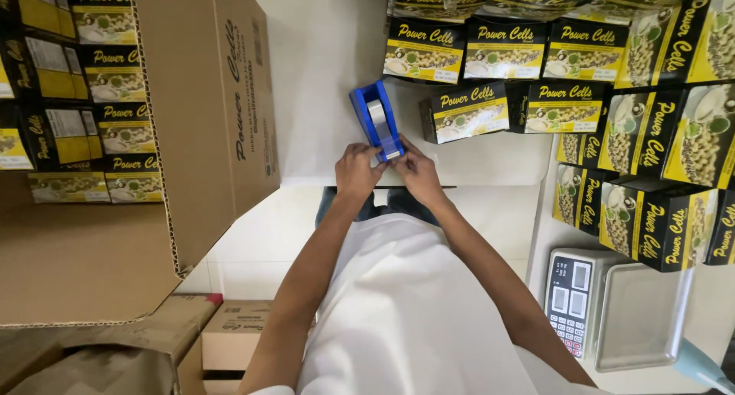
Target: Packing individual product boxes into larger cardboard cartons and applying tape.
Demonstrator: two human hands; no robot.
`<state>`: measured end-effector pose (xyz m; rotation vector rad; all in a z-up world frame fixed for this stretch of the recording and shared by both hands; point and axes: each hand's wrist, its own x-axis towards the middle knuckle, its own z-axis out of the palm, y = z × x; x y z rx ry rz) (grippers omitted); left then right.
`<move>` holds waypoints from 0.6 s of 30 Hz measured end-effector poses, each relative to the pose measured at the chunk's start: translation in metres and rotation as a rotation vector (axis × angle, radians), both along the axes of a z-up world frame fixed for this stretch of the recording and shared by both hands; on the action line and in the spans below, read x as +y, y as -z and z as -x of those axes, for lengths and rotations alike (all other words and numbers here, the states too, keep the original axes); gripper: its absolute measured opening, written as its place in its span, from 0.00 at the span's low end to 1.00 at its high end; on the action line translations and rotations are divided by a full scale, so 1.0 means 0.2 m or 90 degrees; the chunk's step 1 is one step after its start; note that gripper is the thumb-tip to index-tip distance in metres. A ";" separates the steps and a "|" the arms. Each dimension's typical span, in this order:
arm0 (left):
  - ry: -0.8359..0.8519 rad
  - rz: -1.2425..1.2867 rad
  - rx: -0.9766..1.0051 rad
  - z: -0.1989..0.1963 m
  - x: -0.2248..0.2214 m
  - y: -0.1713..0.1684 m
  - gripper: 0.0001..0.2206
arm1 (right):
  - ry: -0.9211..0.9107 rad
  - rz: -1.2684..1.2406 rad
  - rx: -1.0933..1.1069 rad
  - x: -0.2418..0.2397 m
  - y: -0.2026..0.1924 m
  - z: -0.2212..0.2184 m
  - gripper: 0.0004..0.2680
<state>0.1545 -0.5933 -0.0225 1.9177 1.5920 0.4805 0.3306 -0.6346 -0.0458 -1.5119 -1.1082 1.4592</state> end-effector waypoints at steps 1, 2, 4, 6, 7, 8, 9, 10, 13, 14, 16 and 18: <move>0.007 0.007 0.007 0.01 0.01 0.00 0.15 | -0.005 -0.029 -0.065 0.02 -0.02 0.01 0.04; 0.014 0.013 0.014 0.01 0.02 -0.01 0.16 | -0.009 -0.058 -0.129 0.03 -0.05 0.01 0.04; 0.024 0.006 0.011 0.01 0.04 -0.01 0.17 | -0.052 -0.051 -0.215 0.03 0.01 0.00 0.07; 0.037 -0.001 0.008 0.00 0.04 -0.02 0.17 | -0.091 -0.039 -0.300 0.01 0.04 0.00 0.13; 0.036 0.016 0.010 0.01 0.02 -0.02 0.17 | -0.106 -0.045 -0.328 -0.03 0.04 0.02 0.13; 0.035 0.033 0.013 0.03 0.01 -0.02 0.17 | -0.120 -0.050 -0.355 -0.07 0.05 0.05 0.13; 0.033 0.025 0.011 0.05 0.01 -0.04 0.17 | -0.120 -0.058 -0.358 -0.04 -0.07 0.04 0.13; 0.022 0.076 -0.002 0.07 0.01 -0.06 0.21 | -0.095 -0.106 -0.335 -0.01 -0.20 0.04 0.10; 0.045 0.038 -0.020 0.12 -0.11 -0.10 0.26 | -0.094 -0.154 -0.350 -0.06 -0.34 -0.04 0.06; 0.077 -0.044 -0.019 0.14 -0.11 -0.10 0.29 | -0.117 -0.147 -0.383 -0.05 -0.33 -0.08 0.06; 0.046 0.138 -0.085 0.04 0.05 -0.53 0.25 | -0.096 -0.118 -0.290 0.05 -0.58 -0.10 0.04; 0.016 0.344 -0.145 0.00 0.07 -0.73 0.22 | -0.087 -0.068 -0.189 0.04 -0.73 -0.11 0.03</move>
